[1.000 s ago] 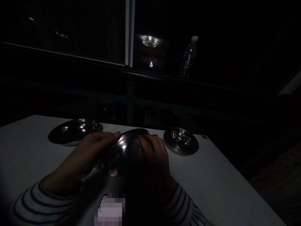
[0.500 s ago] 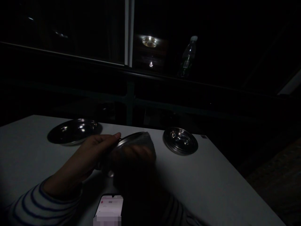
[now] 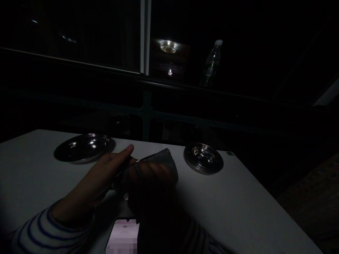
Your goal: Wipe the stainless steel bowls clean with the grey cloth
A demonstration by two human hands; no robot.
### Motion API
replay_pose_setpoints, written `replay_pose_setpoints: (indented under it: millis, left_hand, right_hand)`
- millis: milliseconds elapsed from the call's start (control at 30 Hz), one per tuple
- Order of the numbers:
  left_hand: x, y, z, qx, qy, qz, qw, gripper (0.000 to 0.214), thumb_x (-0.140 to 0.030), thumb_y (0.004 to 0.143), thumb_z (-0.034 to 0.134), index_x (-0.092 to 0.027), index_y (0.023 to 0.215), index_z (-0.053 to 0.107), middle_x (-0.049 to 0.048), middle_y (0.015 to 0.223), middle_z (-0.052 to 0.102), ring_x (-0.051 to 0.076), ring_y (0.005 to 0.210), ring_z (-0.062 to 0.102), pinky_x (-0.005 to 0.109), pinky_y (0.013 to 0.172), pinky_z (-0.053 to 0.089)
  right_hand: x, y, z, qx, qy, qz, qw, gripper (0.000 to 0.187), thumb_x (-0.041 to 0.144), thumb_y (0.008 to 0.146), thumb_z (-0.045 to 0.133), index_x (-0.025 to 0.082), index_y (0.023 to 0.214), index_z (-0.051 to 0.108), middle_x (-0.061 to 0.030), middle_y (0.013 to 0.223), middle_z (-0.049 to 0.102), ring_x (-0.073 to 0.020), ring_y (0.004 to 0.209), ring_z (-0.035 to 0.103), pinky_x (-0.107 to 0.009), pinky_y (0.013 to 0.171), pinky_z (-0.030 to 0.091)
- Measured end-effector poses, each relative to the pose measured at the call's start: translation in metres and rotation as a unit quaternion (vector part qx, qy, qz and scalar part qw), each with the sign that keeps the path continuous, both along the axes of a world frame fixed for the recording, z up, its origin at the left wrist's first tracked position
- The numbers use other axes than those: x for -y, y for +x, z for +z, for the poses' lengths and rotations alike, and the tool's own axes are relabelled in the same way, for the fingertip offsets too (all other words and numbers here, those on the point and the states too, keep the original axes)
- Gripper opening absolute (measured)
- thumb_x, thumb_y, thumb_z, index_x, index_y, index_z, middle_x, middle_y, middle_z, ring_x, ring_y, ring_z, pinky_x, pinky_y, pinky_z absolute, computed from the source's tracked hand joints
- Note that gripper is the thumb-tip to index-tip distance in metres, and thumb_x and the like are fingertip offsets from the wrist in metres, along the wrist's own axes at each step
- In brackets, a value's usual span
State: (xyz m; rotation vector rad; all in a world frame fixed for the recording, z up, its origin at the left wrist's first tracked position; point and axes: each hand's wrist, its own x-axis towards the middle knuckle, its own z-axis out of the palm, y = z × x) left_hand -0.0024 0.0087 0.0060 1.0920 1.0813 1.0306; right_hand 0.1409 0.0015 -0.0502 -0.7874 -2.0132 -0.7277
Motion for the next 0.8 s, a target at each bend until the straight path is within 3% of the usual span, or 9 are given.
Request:
replay_pose_setpoints:
  millis: [233, 367, 467, 700, 800]
  left_hand:
    - [0.001, 0.001, 0.001, 0.011, -0.024, 0.013, 1.0, 0.047, -0.053, 0.074, 0.052, -0.014, 0.048, 0.056, -0.0017, 0.04, 0.047, 0.007, 0.035, 0.04, 0.018, 0.038, 0.029]
    - [0.001, 0.001, 0.001, 0.019, -0.031, 0.021, 0.999, 0.046, -0.053, 0.073, 0.054, -0.014, 0.05, 0.055, -0.0011, 0.043, 0.05, 0.008, 0.039, 0.045, 0.018, 0.039, 0.03]
    - [0.001, 0.001, 0.0, 0.022, -0.026, 0.023, 0.999, 0.043, -0.051, 0.073, 0.056, -0.014, 0.051, 0.055, -0.0019, 0.044, 0.05, 0.007, 0.039, 0.044, 0.017, 0.039, 0.029]
    - [0.002, 0.002, -0.001, 0.051, -0.021, -0.024, 0.998, 0.046, -0.055, 0.073, 0.053, -0.013, 0.057, 0.059, 0.0005, 0.049, 0.054, 0.009, 0.044, 0.048, 0.019, 0.042, 0.033]
    - [0.002, 0.001, 0.0, 0.069, -0.015, -0.031, 0.997, 0.045, -0.054, 0.074, 0.053, -0.013, 0.057, 0.059, -0.0001, 0.049, 0.054, 0.009, 0.045, 0.049, 0.018, 0.043, 0.034]
  right_hand:
    - [-0.009, 0.01, 0.004, -0.072, -0.056, -0.048, 0.995, 0.031, 0.027, 0.089, 0.035, 0.015, 0.115, 0.048, -0.0119, 0.109, 0.052, -0.0234, 0.099, 0.048, -0.041, 0.081, 0.045]
    - [0.001, -0.008, -0.012, 0.012, -0.02, 0.008, 1.0, 0.031, 0.024, 0.085, 0.043, 0.014, 0.113, 0.052, -0.0089, 0.106, 0.058, -0.0226, 0.104, 0.048, -0.043, 0.091, 0.039]
    - [0.006, -0.015, -0.018, 0.06, 0.007, 0.031, 0.998, 0.026, 0.015, 0.084, 0.043, 0.017, 0.104, 0.059, -0.004, 0.103, 0.062, -0.0188, 0.104, 0.05, -0.038, 0.097, 0.034]
    - [-0.003, 0.006, -0.001, -0.033, -0.055, 0.006, 0.998, 0.036, 0.03, 0.083, 0.048, 0.011, 0.114, 0.05, -0.0136, 0.111, 0.054, -0.0251, 0.104, 0.048, -0.042, 0.085, 0.042]
    - [0.001, 0.002, -0.001, 0.001, -0.044, 0.027, 0.999, 0.036, 0.024, 0.083, 0.047, 0.011, 0.116, 0.049, -0.0121, 0.111, 0.054, -0.0242, 0.107, 0.046, -0.043, 0.091, 0.038]
